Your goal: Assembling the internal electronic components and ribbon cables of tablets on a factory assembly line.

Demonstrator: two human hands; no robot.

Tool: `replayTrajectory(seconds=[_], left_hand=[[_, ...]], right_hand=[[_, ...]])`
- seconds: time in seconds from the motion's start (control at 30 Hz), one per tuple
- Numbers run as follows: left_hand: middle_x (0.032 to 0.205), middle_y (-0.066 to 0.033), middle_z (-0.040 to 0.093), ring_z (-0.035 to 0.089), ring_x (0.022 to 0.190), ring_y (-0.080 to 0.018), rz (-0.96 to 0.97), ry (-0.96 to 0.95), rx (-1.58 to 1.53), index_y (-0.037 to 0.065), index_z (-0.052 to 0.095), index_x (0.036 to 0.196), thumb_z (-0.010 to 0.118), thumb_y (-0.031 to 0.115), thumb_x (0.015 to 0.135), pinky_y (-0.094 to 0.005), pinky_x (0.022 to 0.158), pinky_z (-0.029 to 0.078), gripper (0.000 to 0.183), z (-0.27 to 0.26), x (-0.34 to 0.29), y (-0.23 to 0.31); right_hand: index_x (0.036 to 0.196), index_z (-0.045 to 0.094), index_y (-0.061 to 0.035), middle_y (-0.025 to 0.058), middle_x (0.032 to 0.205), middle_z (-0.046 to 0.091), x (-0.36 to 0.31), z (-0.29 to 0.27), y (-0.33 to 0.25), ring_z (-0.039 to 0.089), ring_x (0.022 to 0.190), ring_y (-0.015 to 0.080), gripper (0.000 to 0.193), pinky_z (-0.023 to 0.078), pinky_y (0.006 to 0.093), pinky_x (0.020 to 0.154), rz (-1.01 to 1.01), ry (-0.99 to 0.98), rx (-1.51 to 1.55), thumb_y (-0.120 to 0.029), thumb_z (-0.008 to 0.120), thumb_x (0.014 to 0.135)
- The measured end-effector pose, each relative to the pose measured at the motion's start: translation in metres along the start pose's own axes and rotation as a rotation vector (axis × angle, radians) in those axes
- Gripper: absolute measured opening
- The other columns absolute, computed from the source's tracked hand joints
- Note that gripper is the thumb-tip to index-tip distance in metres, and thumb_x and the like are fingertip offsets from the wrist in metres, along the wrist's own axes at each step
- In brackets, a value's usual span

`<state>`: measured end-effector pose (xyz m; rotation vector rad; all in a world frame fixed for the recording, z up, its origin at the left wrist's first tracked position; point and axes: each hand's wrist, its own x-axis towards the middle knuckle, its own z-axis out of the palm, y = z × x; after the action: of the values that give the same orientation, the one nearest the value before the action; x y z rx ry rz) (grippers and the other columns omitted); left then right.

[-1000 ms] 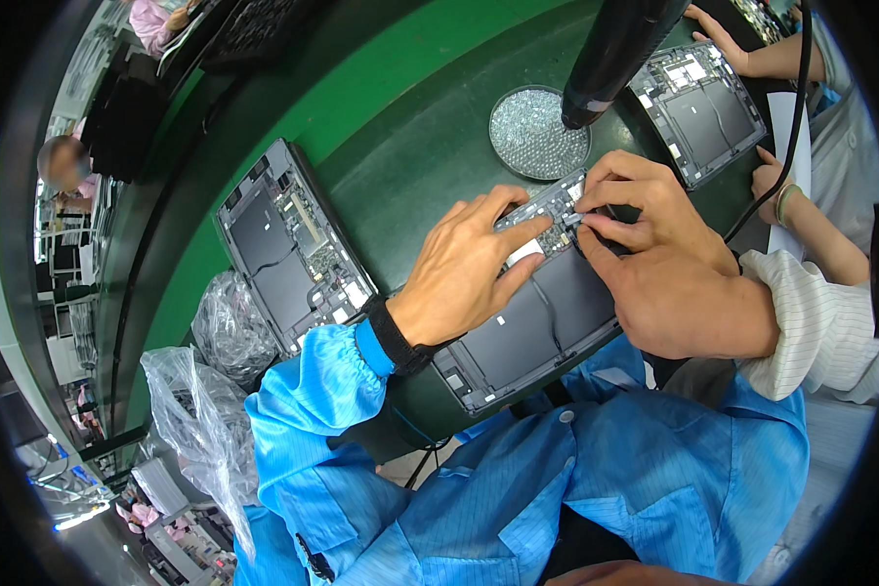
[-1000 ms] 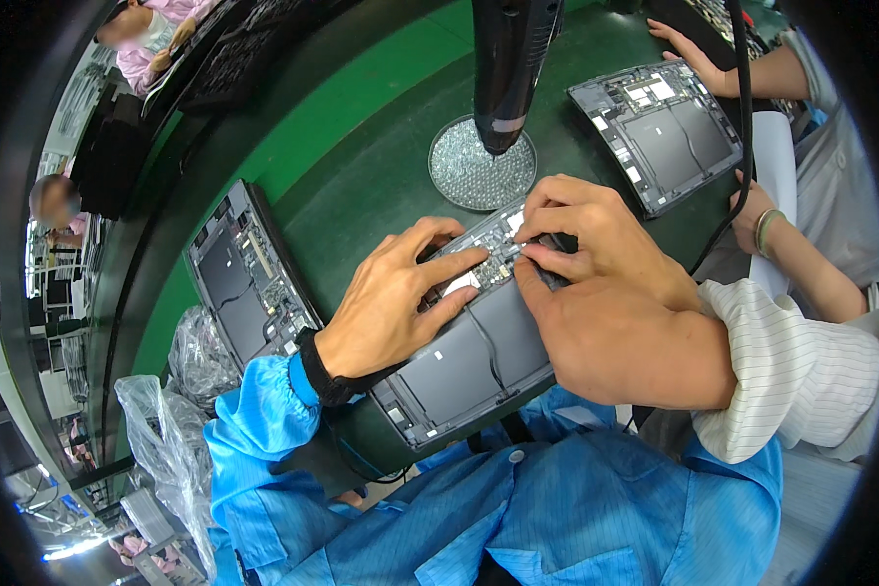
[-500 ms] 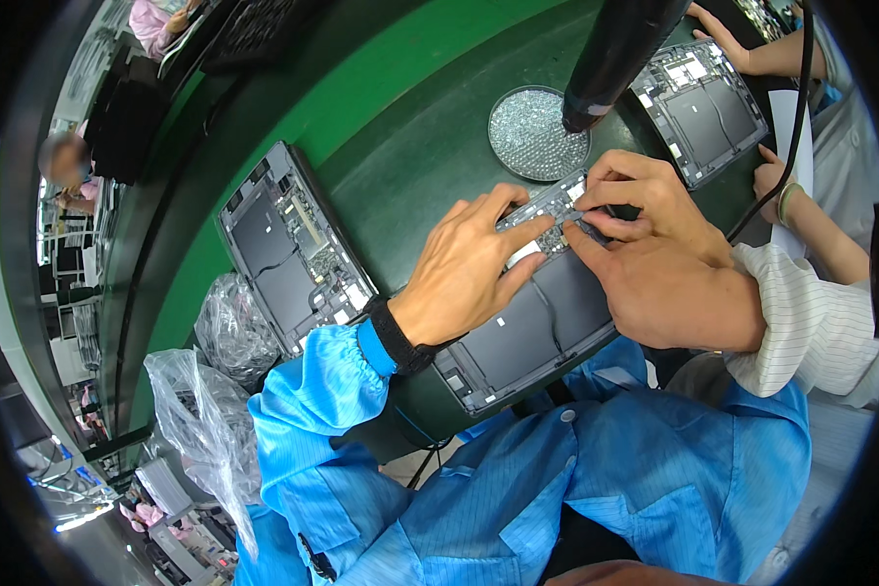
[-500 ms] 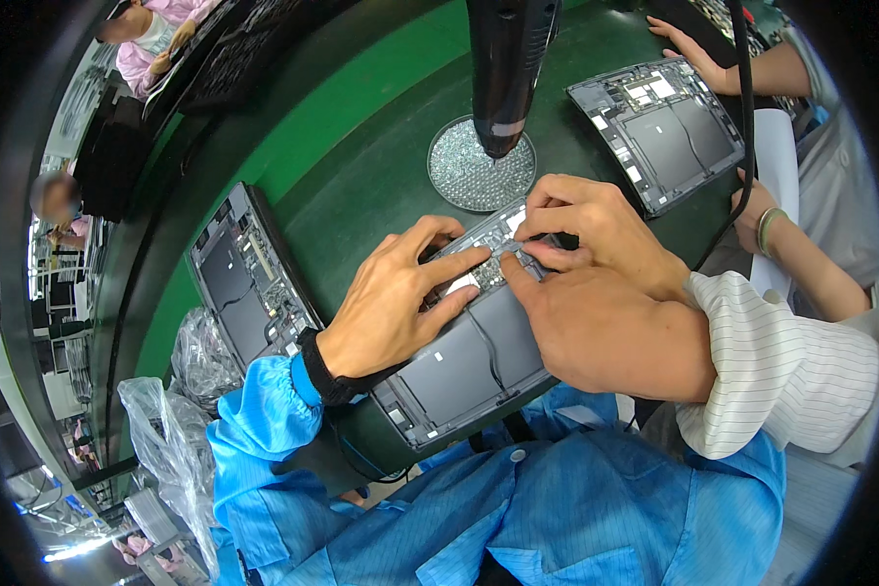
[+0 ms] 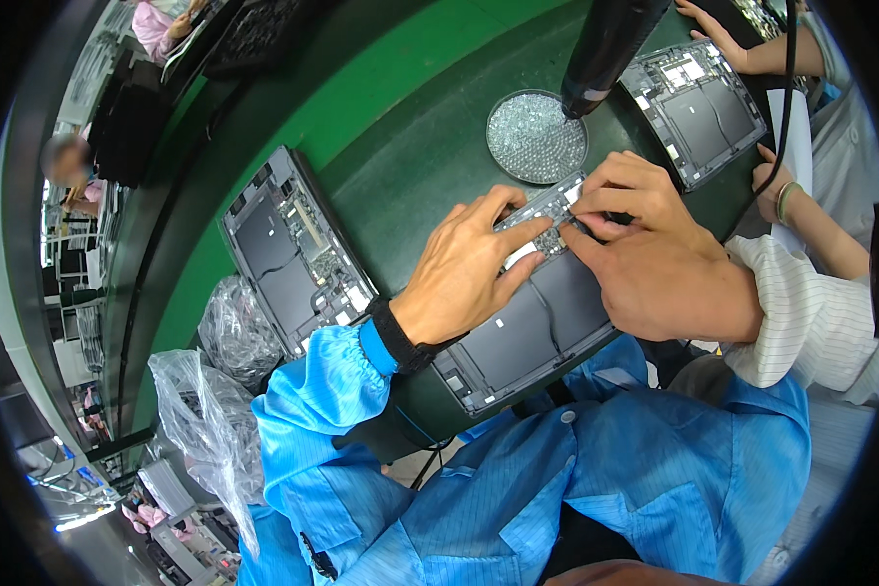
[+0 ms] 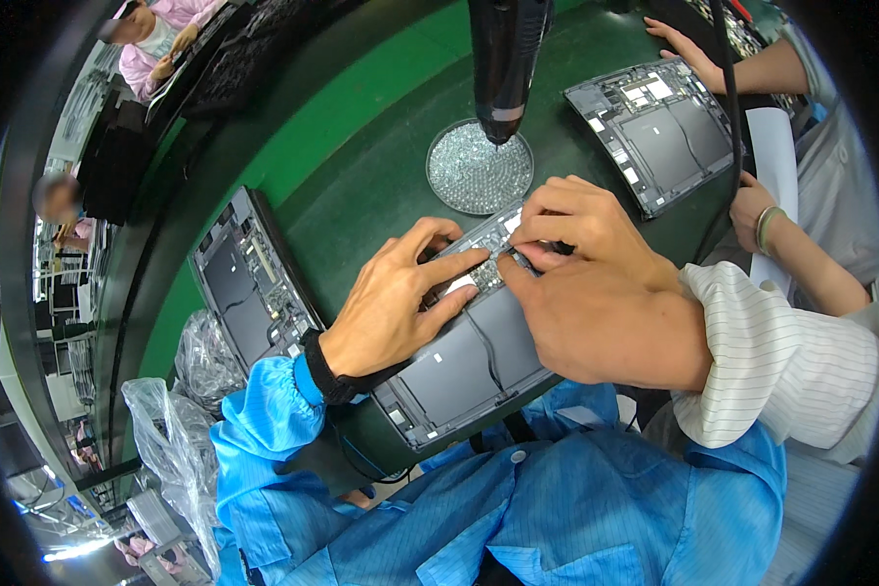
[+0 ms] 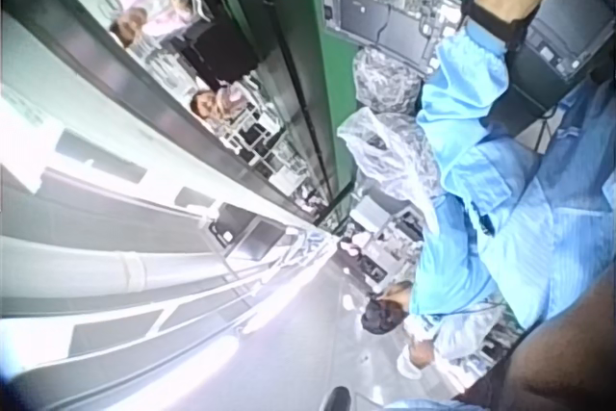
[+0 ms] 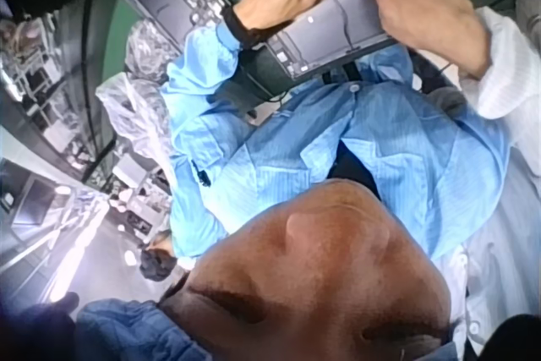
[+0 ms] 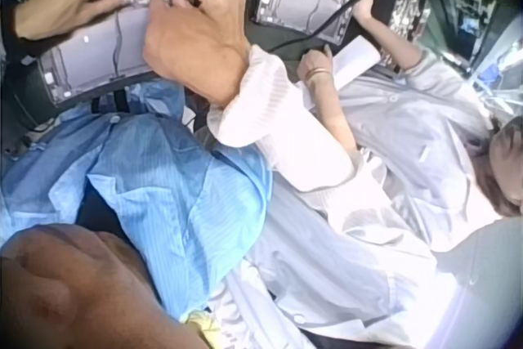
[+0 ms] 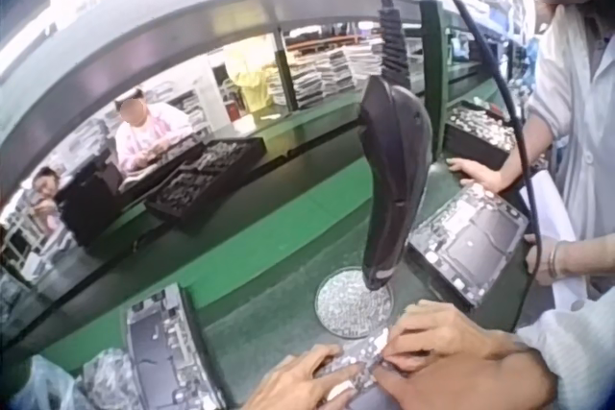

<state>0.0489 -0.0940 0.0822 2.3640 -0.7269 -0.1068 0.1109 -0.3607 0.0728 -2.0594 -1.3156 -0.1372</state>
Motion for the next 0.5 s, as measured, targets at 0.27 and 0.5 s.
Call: replayTrajectory(seconds=[0.27, 0.5], left_hand=[[0.129, -0.0155, 0.060, 0.065, 0.109, -0.0348, -0.003, -0.012, -0.002, 0.009, 0.074, 0.125, 0.074, 0.017, 0.091, -0.0450, 0.095, 0.053, 0.034, 0.000, 0.002, 0.002], [0.112, -0.0136, 0.067, 0.066, 0.103, -0.0329, 0.022, 0.164, 0.042, 0.005, 0.075, 0.113, 0.079, 0.014, 0.084, -0.0427, 0.088, 0.053, 0.030, -0.003, 0.007, 0.001]], right_hand=[[0.089, 0.070, -0.0001, 0.0097, 0.089, 0.064, 0.001, 0.001, -0.001, 0.056, 0.079, 0.0274, 0.013, 0.043, 0.0382, 0.068, 0.026, 0.053, -0.023, -0.004, 0.075, 0.078], [0.109, 0.067, 0.0000, 0.0057, 0.076, 0.065, -0.011, -0.050, -0.028, 0.063, 0.069, 0.0217, 0.028, 0.049, 0.0351, 0.067, 0.084, -0.074, -0.071, 0.002, 0.064, 0.081]])
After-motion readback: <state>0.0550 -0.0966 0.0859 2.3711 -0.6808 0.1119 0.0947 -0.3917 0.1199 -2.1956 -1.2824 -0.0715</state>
